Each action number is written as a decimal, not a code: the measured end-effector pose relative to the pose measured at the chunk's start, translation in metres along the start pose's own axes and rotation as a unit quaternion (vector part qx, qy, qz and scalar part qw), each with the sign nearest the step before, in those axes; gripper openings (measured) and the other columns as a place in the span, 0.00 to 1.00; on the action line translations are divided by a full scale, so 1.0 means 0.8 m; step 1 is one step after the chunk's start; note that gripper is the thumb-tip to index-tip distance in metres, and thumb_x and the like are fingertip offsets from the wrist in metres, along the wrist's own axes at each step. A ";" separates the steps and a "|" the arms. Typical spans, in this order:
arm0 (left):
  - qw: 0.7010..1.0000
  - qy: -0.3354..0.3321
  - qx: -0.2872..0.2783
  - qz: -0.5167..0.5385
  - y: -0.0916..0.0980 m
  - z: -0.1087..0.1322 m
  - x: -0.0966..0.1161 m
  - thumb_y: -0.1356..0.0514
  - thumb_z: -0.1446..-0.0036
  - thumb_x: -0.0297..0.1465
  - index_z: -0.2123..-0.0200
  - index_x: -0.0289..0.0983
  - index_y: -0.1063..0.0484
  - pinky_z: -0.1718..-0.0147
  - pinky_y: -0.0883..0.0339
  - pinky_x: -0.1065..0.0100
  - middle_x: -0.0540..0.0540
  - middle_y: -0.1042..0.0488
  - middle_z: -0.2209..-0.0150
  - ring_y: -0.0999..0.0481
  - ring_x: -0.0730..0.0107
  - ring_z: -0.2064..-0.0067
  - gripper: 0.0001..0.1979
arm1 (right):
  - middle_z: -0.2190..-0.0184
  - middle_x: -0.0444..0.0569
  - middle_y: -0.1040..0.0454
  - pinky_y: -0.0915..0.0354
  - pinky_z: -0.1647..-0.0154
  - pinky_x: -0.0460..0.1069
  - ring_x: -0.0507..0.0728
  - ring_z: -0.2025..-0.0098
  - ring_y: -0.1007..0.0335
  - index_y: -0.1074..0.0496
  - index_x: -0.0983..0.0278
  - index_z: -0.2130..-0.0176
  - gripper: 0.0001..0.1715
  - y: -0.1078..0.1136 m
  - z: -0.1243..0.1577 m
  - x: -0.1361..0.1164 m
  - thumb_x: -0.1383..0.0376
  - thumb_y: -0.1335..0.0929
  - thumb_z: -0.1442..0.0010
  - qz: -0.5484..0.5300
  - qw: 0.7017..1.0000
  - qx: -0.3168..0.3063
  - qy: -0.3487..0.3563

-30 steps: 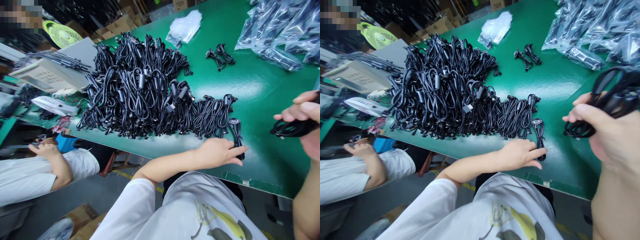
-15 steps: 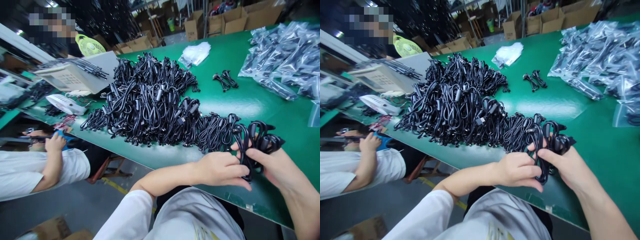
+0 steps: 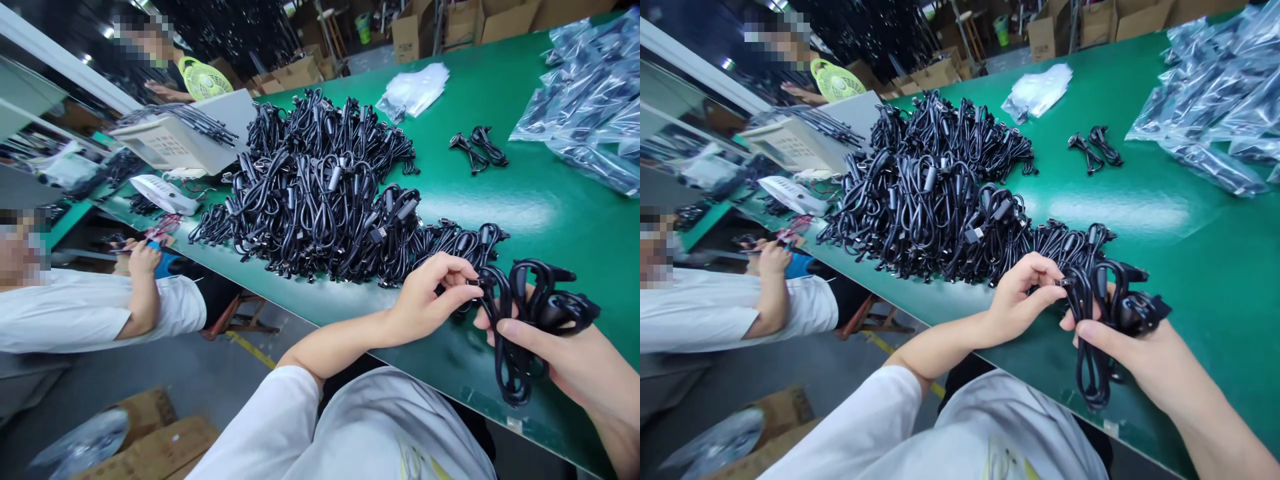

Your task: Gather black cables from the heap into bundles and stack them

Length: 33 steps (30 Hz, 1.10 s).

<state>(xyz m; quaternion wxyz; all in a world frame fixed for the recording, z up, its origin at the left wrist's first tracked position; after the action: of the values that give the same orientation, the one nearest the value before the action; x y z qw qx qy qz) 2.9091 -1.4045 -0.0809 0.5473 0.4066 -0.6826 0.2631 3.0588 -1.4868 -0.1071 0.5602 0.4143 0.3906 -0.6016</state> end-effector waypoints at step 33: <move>0.980 0.140 -0.031 0.138 -0.012 0.003 -0.021 0.38 0.42 0.43 0.59 0.37 0.36 0.72 0.38 0.75 0.53 0.34 0.69 0.35 0.81 0.72 0.18 | 0.69 0.45 0.20 0.27 0.75 0.42 0.51 0.73 0.25 0.22 0.62 0.66 0.16 -0.001 -0.008 0.002 0.59 0.21 0.56 -0.251 0.958 0.133 -0.046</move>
<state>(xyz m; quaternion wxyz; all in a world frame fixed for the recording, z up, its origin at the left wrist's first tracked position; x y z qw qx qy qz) 2.9169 -1.4069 -0.0982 0.6082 0.2506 -0.6567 0.3689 3.0580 -1.4816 -0.1110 0.3487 0.3459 0.3721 -0.7876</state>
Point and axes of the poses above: each hand's wrist, its own z-axis away from the middle knuckle, its own y-axis out of the back of the hand, x = y × z, the point moved 6 cm from there along -z, towards the middle knuckle
